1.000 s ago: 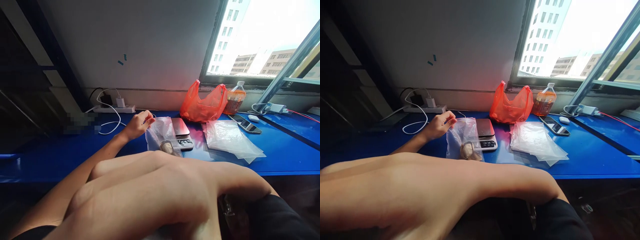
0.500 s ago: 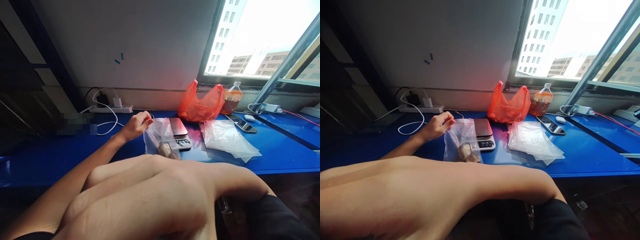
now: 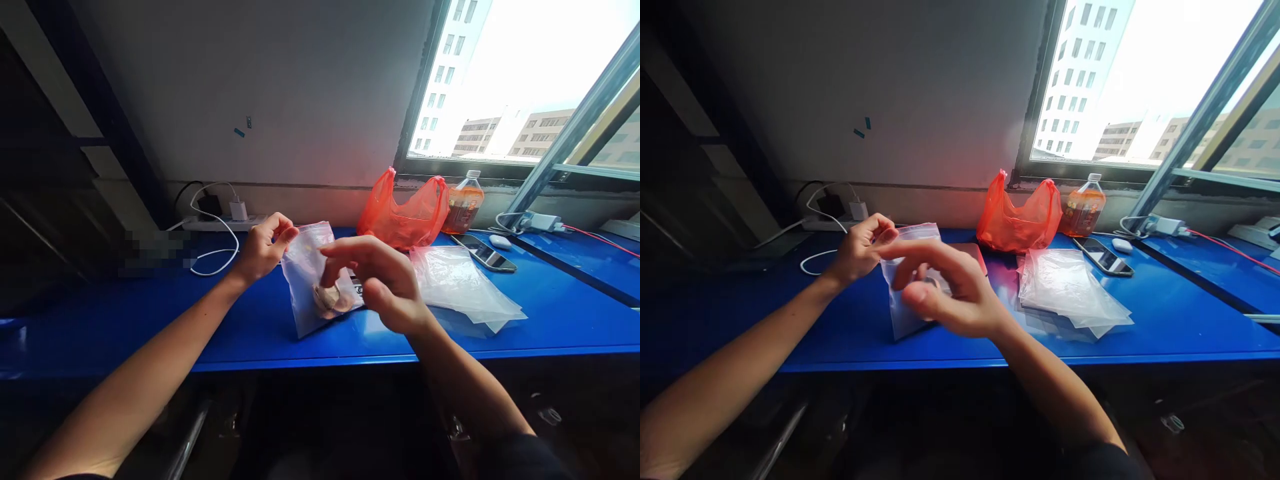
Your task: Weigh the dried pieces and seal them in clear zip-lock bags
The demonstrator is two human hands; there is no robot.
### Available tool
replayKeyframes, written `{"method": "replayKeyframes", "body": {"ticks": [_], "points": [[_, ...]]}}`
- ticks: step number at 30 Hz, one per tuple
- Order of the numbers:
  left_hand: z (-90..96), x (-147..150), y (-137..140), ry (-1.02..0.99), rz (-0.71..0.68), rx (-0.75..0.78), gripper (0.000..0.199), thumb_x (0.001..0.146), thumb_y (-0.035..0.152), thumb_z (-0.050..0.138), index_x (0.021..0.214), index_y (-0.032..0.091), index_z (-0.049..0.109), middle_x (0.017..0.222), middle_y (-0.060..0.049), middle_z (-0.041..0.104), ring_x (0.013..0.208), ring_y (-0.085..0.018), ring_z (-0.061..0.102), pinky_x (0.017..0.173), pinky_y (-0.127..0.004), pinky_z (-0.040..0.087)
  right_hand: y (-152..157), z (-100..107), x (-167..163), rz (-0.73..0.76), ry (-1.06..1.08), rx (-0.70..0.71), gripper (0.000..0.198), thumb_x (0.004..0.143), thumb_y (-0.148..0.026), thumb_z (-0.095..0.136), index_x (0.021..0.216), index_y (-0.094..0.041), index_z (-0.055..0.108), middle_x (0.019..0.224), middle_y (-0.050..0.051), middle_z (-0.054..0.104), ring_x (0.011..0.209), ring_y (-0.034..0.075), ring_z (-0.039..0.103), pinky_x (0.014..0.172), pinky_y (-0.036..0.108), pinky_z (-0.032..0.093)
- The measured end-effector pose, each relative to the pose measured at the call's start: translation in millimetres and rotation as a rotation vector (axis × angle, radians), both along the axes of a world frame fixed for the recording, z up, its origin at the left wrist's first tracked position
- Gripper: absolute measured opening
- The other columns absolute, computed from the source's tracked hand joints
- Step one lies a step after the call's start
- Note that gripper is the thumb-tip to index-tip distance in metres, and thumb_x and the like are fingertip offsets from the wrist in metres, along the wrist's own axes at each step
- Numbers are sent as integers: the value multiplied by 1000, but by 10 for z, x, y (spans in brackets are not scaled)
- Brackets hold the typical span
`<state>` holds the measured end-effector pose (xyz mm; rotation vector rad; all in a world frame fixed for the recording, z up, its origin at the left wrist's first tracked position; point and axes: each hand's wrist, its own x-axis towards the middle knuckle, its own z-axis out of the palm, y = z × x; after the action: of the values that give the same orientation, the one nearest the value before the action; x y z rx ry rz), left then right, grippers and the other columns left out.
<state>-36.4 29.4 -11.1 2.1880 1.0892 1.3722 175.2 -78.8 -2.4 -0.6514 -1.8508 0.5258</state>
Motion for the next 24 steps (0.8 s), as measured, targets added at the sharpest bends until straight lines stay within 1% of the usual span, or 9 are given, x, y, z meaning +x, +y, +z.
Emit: {"method": "replayKeyframes", "body": {"ticks": [3,6,8,10,13,15,18,21,24], "points": [[48,-34,11,-171,46,102,27,84,45,58,79,20,49,59,4,48,50,-10,44,50,-24,36,293,-116,157,-200,106,-119,34,84,-46,58,94,-15,66,74,2,62,65,12,56,59,26,45],[73,-27,-5,-305,117,170,27,85,46,56,80,22,47,57,5,47,49,-11,44,51,-25,38,511,-298,245,-250,149,-311,35,81,-49,60,92,-16,63,69,1,58,66,14,55,57,26,45],[72,3,-30,-367,147,195,26,87,47,54,81,23,45,56,5,45,49,-11,45,51,-25,39,592,-381,237,-217,211,-455,40,77,-52,63,96,-17,58,70,0,56,64,13,55,55,26,46],[64,48,-64,-408,156,227,26,89,48,51,82,23,44,55,6,45,49,-11,46,53,-25,40,631,-411,187,-123,291,-592,48,74,-52,66,106,-20,51,75,-1,57,62,13,57,55,27,48],[67,101,-130,-391,142,234,28,90,49,48,81,23,43,56,5,51,53,-12,51,58,-26,43,649,-393,109,25,430,-738,59,74,-46,69,119,-24,40,82,-1,58,60,13,59,57,28,53],[87,96,-176,-325,104,170,31,89,51,49,80,22,45,63,2,59,60,-14,56,63,-27,45,659,-368,100,46,537,-763,63,73,-41,72,123,-25,38,84,-1,58,61,12,59,55,27,52],[137,26,-229,-143,-89,7,39,88,57,46,76,20,50,64,-2,62,64,-17,58,63,-29,45,686,-343,157,16,643,-735,60,70,-38,73,121,-24,45,90,1,62,65,12,58,48,22,44],[183,-43,-264,-21,-256,-110,44,86,60,46,73,19,53,60,-1,57,52,-14,52,54,-28,42,701,-339,227,54,549,-695,45,71,-42,71,108,-20,58,96,4,65,70,12,58,50,21,41],[204,-48,-290,-21,-286,-147,37,83,56,53,81,19,55,71,-2,57,50,-12,49,45,-24,39,664,-354,232,131,473,-662,42,72,-40,72,107,-21,59,101,4,65,80,13,61,63,22,46]]}}
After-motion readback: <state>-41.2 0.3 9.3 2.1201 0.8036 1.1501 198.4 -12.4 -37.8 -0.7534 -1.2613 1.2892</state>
